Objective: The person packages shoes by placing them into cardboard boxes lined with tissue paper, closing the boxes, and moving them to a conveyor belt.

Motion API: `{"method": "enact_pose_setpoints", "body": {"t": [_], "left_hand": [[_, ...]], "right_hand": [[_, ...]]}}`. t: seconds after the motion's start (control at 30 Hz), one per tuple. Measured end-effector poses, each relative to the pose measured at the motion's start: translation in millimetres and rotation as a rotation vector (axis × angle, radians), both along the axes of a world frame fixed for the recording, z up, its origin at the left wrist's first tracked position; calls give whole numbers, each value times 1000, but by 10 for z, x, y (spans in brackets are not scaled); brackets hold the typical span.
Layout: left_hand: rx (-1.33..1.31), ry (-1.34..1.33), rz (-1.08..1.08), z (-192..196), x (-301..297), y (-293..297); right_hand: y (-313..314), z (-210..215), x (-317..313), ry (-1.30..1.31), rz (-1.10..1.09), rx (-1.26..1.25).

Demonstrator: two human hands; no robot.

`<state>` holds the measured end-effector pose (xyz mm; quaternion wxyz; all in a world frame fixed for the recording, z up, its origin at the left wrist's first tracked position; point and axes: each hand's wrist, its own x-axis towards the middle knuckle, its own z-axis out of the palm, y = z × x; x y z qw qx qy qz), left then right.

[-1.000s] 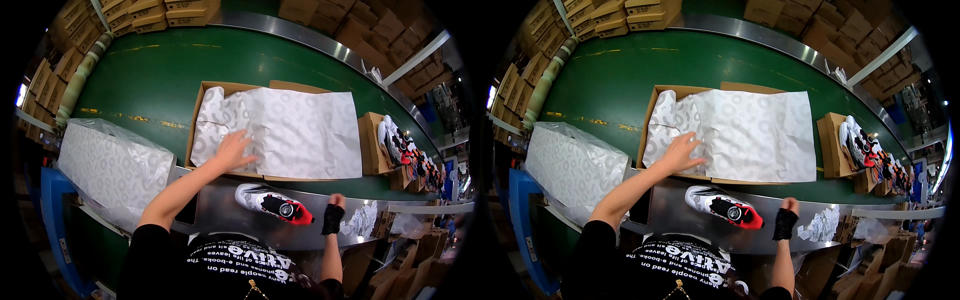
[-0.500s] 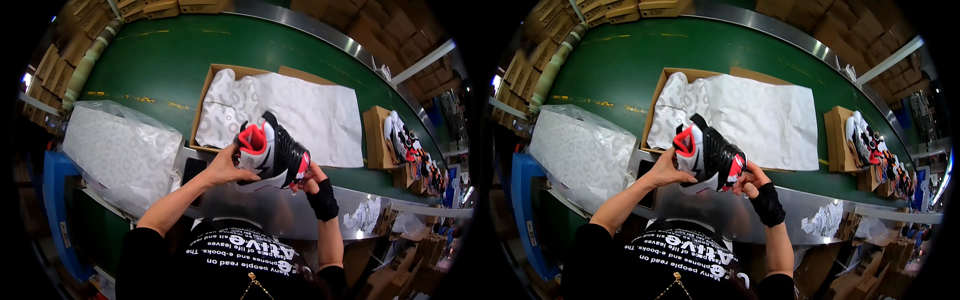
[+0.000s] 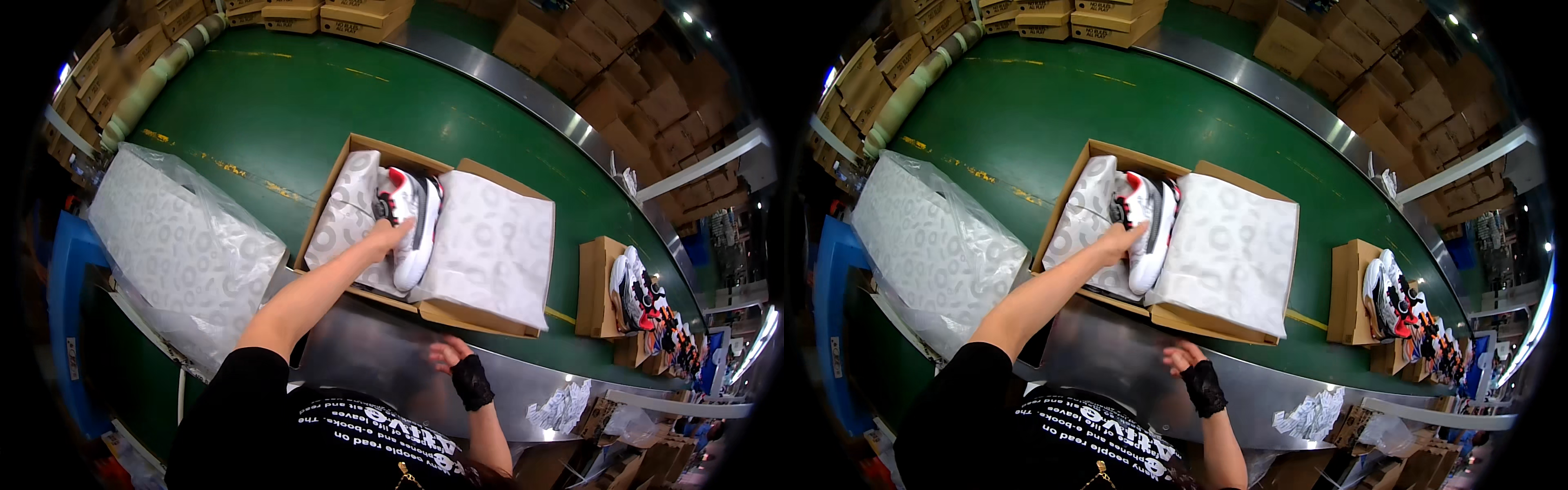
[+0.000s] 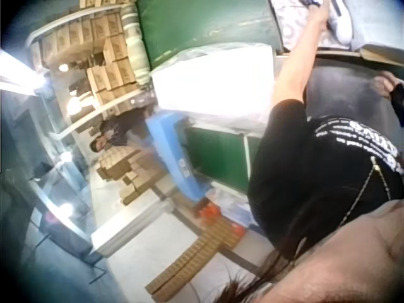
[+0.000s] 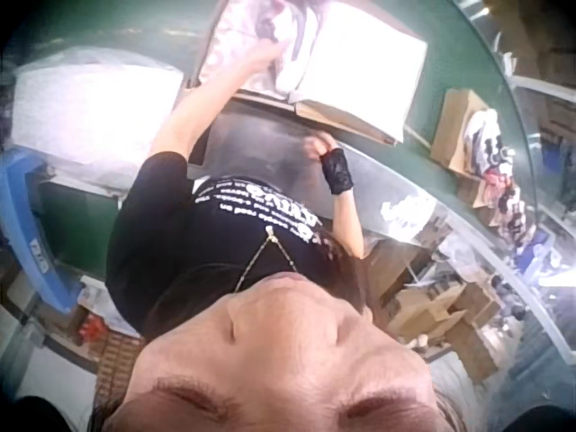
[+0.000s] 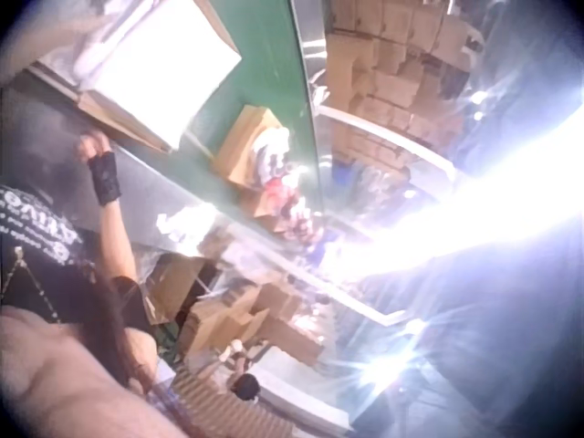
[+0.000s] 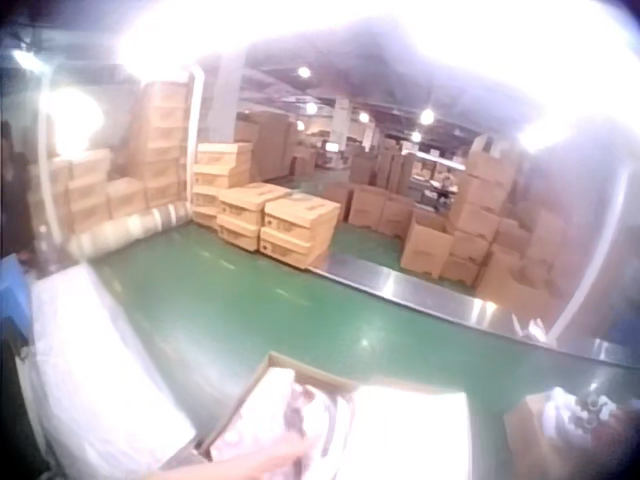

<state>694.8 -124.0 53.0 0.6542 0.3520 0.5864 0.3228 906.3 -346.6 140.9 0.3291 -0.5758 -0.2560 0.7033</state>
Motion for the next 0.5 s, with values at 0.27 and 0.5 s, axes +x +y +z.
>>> {"method": "enact_pose_setpoints", "body": {"t": [0.27, 0.5], "left_hand": [[143, -277, -20, 590, -265, -321], [139, 47, 219, 944, -1134, -510]], "right_hand": [[685, 103, -133, -136, -613, 287], [816, -164, -845, -1682, 354, 1088]]}}
